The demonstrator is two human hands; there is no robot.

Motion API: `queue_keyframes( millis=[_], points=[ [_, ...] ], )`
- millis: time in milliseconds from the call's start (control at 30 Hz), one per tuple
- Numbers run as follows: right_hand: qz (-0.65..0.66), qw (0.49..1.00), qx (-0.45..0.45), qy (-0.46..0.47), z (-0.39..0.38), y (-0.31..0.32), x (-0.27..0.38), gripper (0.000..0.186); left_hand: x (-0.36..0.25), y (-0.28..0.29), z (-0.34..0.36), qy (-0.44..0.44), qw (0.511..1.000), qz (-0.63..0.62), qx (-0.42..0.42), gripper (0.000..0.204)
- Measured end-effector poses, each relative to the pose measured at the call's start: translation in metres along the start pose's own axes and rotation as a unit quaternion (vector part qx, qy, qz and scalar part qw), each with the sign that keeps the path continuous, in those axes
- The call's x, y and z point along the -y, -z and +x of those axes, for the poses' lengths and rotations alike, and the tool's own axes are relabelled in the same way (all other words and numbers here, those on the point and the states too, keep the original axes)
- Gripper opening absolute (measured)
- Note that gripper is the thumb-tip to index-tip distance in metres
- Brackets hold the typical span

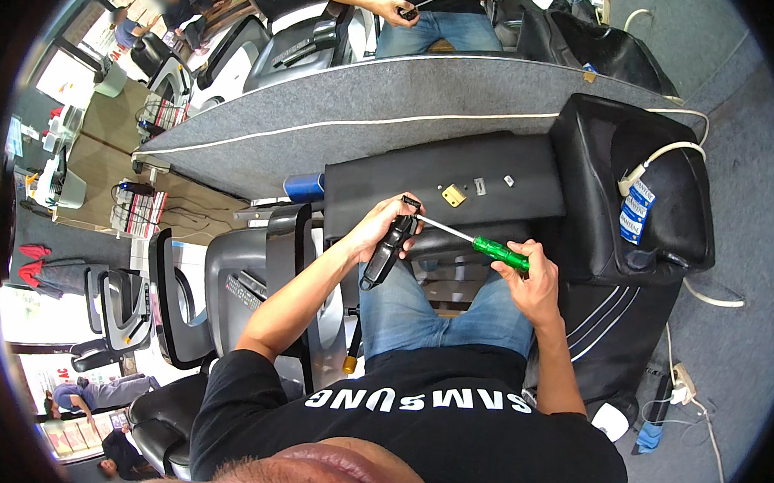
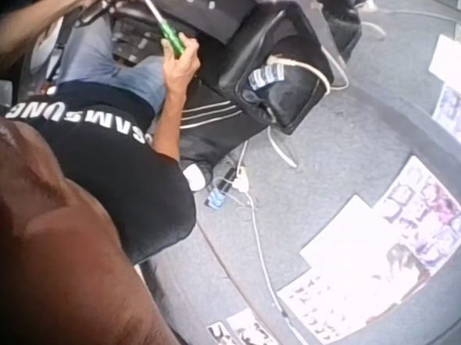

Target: The person disassembles and reassembles a pair of hair clippers. Using a screwdriver, the person removes the blades, brushes out hair debris, and then carefully aligns and screws the metal blades back onto the clipper body.

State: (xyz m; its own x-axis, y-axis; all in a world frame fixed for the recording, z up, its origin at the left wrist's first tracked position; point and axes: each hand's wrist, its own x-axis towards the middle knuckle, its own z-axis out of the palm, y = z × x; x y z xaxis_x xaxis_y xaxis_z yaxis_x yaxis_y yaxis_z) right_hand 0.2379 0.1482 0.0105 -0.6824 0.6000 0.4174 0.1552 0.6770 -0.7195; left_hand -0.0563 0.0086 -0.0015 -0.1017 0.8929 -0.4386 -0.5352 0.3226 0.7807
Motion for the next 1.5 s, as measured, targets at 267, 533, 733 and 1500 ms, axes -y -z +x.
queue_keyframes(
  millis=[267, 533, 733, 1500],
  points=[
    [-0.006, 0.996, 0.057, -0.070, -0.007, 0.009, 0.011, 0.044, -0.010, -0.009, -0.005, -0.023, 0.999, 0.025, -0.002, 0.022],
    [-0.067, 0.997, 0.023, 0.032, -0.016, 0.008, 0.016, 0.040, -0.001, -0.012, -0.008, -0.026, 0.999, 0.038, 0.012, 0.022],
    [0.015, 0.981, 0.133, -0.143, -0.018, 0.017, 0.030, 0.037, -0.001, -0.012, -0.009, -0.034, 0.999, 0.040, 0.009, 0.022],
    [0.172, 0.915, 0.238, -0.277, -0.005, 0.013, 0.033, 0.044, 0.005, -0.014, -0.005, -0.049, 0.998, 0.040, -0.018, 0.021]
  ],
)
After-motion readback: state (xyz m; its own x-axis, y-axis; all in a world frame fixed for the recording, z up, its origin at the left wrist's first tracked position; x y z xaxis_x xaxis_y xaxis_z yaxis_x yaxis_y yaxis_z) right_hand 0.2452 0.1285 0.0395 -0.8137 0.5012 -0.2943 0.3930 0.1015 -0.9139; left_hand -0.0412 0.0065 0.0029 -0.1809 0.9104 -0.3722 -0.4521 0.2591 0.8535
